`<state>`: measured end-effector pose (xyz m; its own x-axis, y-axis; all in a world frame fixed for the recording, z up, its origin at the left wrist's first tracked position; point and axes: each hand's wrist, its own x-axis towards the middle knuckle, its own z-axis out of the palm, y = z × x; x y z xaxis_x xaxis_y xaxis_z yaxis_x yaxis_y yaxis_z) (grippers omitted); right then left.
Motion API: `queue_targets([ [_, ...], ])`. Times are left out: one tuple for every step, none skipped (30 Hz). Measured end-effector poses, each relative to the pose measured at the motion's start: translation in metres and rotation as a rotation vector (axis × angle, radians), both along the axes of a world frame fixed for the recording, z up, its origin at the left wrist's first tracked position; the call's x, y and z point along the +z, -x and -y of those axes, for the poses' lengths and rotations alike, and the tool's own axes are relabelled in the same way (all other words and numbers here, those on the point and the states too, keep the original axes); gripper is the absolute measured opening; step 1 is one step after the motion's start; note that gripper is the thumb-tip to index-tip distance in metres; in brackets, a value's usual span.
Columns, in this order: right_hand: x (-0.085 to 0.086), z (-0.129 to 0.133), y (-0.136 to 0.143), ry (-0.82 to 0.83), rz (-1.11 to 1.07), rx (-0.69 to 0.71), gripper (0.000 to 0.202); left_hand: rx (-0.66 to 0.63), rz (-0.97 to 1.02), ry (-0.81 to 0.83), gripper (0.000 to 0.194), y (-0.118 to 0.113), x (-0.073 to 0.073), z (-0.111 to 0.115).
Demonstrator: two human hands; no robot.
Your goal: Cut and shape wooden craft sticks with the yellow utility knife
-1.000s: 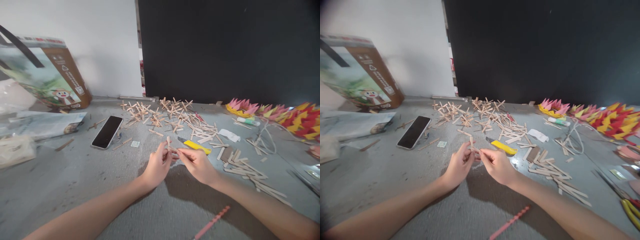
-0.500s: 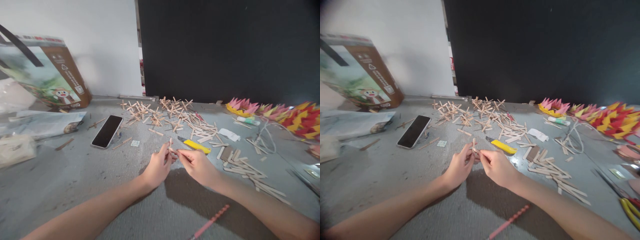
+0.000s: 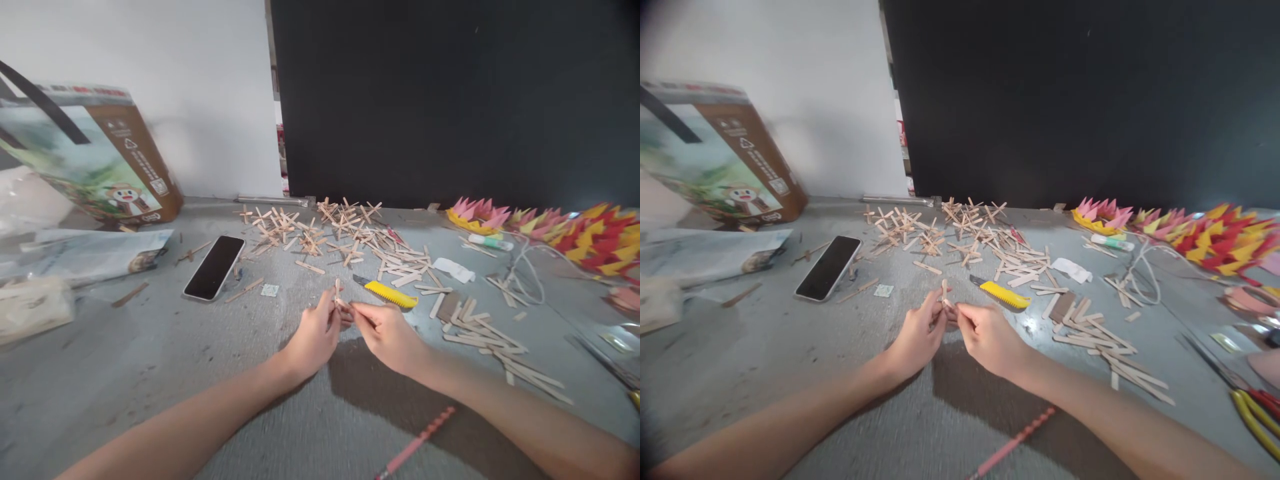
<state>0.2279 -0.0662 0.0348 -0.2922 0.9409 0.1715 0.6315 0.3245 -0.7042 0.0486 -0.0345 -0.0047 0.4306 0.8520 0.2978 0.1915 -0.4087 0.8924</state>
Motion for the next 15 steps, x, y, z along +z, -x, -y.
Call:
queue_targets([
  [0.002, 0.000, -0.001, 0.011, 0.009, 0.006, 0.034, -0.009, 0.006, 0.008, 0.039, 0.000, -0.001, 0.000],
  [0.007, -0.001, -0.002, 0.026, 0.023, 0.014, 0.035, -0.023, 0.012, 0.019, 0.040, -0.001, -0.002, 0.000],
  [0.012, -0.003, -0.003, 0.045, 0.042, 0.024, 0.037, -0.038, 0.017, 0.030, 0.040, -0.001, -0.003, 0.001],
  [0.017, -0.005, -0.005, 0.063, 0.060, 0.037, 0.038, -0.052, 0.019, 0.039, 0.040, -0.001, -0.004, 0.001],
  [0.022, -0.007, -0.007, 0.081, 0.074, 0.051, 0.039, -0.060, 0.018, 0.044, 0.039, -0.002, -0.006, 0.001],
  [0.025, -0.008, -0.008, 0.098, 0.075, 0.065, 0.040, -0.062, 0.015, 0.046, 0.038, -0.002, -0.007, 0.001],
  [0.027, -0.010, -0.008, 0.106, 0.071, 0.073, 0.040, -0.061, 0.014, 0.047, 0.038, -0.002, -0.008, 0.002],
  [0.026, -0.010, -0.008, 0.104, 0.061, 0.074, 0.039, -0.055, 0.017, 0.048, 0.038, -0.002, -0.008, 0.001],
  [0.023, -0.009, -0.007, 0.095, 0.046, 0.070, 0.039, -0.047, 0.024, 0.049, 0.039, -0.002, -0.008, 0.001],
  [0.018, -0.008, -0.006, 0.077, 0.030, 0.057, 0.038, -0.041, 0.029, 0.050, 0.039, -0.001, -0.007, 0.001],
  [0.012, -0.006, -0.004, 0.052, 0.015, 0.044, 0.037, -0.032, 0.030, 0.047, 0.039, -0.001, -0.006, 0.001],
  [0.007, -0.004, -0.002, 0.036, -0.008, 0.030, 0.036, -0.022, 0.023, 0.040, 0.040, 0.000, -0.005, 0.000],
  [0.002, -0.001, 0.000, 0.014, -0.022, 0.009, 0.035, -0.012, 0.010, 0.028, 0.040, 0.001, -0.004, 0.000],
  [-0.002, 0.001, 0.001, -0.008, -0.022, -0.006, 0.034, -0.006, -0.006, 0.015, 0.040, 0.001, -0.003, 0.000],
  [-0.004, 0.002, 0.002, -0.019, -0.017, -0.009, 0.033, -0.004, -0.020, 0.006, 0.040, 0.002, -0.002, 0.000],
])
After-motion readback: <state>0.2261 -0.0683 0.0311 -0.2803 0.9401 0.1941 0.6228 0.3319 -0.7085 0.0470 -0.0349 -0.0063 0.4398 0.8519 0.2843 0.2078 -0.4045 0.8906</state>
